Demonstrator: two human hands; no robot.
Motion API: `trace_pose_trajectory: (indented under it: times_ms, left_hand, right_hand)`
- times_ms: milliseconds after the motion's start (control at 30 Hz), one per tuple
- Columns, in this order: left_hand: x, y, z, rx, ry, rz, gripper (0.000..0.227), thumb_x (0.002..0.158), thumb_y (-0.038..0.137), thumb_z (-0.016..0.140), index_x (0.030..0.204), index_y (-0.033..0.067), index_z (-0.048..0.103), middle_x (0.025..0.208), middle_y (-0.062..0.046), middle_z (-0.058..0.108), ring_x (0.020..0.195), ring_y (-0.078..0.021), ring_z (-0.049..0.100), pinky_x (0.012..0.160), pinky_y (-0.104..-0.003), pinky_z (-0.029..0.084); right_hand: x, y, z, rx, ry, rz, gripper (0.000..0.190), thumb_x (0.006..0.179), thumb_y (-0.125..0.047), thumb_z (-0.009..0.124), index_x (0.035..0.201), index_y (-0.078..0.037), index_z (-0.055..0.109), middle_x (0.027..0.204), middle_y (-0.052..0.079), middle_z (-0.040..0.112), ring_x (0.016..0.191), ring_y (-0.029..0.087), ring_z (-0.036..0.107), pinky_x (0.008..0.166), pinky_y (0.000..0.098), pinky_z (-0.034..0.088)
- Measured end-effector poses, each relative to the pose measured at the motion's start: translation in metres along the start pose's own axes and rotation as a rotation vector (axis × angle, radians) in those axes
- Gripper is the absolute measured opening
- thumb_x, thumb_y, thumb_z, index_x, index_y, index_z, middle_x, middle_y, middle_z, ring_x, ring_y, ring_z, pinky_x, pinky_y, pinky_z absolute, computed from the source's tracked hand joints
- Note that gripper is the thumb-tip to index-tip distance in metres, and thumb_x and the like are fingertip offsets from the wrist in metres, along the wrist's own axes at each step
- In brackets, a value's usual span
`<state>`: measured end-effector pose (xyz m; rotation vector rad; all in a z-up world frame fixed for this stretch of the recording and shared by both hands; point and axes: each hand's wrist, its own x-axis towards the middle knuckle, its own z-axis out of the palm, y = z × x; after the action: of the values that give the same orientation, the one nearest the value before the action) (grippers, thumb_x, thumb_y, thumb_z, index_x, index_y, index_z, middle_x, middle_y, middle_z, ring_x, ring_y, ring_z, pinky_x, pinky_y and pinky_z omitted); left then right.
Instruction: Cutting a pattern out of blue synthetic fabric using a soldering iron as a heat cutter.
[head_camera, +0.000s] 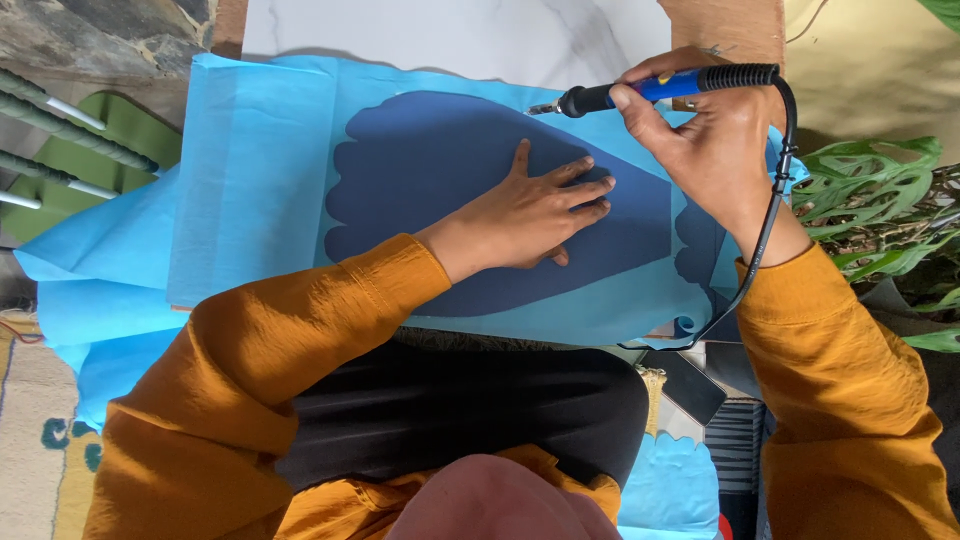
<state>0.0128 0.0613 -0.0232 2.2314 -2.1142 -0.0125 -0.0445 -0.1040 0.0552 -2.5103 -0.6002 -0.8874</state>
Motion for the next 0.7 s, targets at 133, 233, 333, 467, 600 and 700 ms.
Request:
trace_pose_trajectory:
  times_ms: [133, 233, 333, 467, 600, 700]
  left_hand:
    - [-0.001, -0.001, 0.002, 0.04, 0.029, 0.009, 0.065, 0.073, 0.04, 0.067, 0.125, 0.0093, 0.041, 0.137, -0.007, 0.027, 0.127, -0.0291, 0.023, 0.076, -0.074, 0.035]
    - [-0.001, 0.0, 0.002, 0.04, 0.028, 0.004, 0.065, 0.073, 0.039, 0.068, 0.125, 0.0096, 0.042, 0.137, -0.007, 0.027, 0.127, -0.029, 0.023, 0.076, -0.074, 0.036]
    - [-0.001, 0.0, 0.002, 0.025, 0.024, -0.001, 0.066, 0.073, 0.038, 0.068, 0.125, 0.0094, 0.042, 0.137, -0.007, 0.026, 0.127, -0.0292, 0.022, 0.076, -0.074, 0.035]
    - [-0.001, 0.0, 0.002, 0.02, 0.021, 0.003, 0.065, 0.074, 0.038, 0.068, 0.126, 0.0086, 0.041, 0.137, -0.008, 0.026, 0.127, -0.0289, 0.022, 0.076, -0.075, 0.035]
    - [-0.002, -0.001, 0.0, 0.021, -0.04, -0.008, 0.066, 0.077, 0.038, 0.064, 0.129, 0.0093, 0.036, 0.14, -0.008, 0.021, 0.129, -0.0286, 0.018, 0.08, -0.075, 0.032]
    - [-0.003, -0.001, -0.001, -0.071, -0.026, 0.003, 0.067, 0.074, 0.033, 0.068, 0.129, 0.0074, 0.038, 0.139, -0.013, 0.022, 0.128, -0.0311, 0.022, 0.082, -0.076, 0.028]
  right_hand:
    - [0.004, 0.0, 0.005, 0.002, -0.002, -0.022, 0.023, 0.1, -0.009, 0.063, 0.084, 0.008, 0.065, 0.095, 0.016, 0.065, 0.079, 0.026, 0.06, 0.07, 0.0355, 0.047]
    - [0.007, 0.0, 0.008, 0.021, -0.018, -0.008, 0.027, 0.1, -0.008, 0.063, 0.079, 0.008, 0.062, 0.096, 0.018, 0.065, 0.071, 0.023, 0.055, 0.062, 0.0329, 0.04]
    - [0.011, 0.0, 0.011, 0.036, -0.033, -0.007, 0.024, 0.1, -0.01, 0.061, 0.085, 0.009, 0.063, 0.097, 0.019, 0.064, 0.071, 0.023, 0.054, 0.061, 0.033, 0.04]
    - [0.018, -0.008, 0.016, 0.087, -0.032, -0.007, 0.018, 0.099, -0.008, 0.06, 0.094, 0.01, 0.064, 0.095, 0.019, 0.062, 0.086, 0.029, 0.06, 0.075, 0.0371, 0.048]
    - [0.018, 0.0, 0.011, 0.1, -0.012, -0.02, 0.015, 0.099, -0.004, 0.062, 0.097, 0.01, 0.063, 0.094, 0.02, 0.062, 0.086, 0.03, 0.06, 0.074, 0.0373, 0.048]
    - [0.013, 0.005, -0.012, 0.014, 0.075, -0.11, 0.021, 0.103, -0.006, 0.064, 0.095, 0.013, 0.065, 0.092, 0.022, 0.063, 0.086, 0.033, 0.062, 0.079, 0.0402, 0.048]
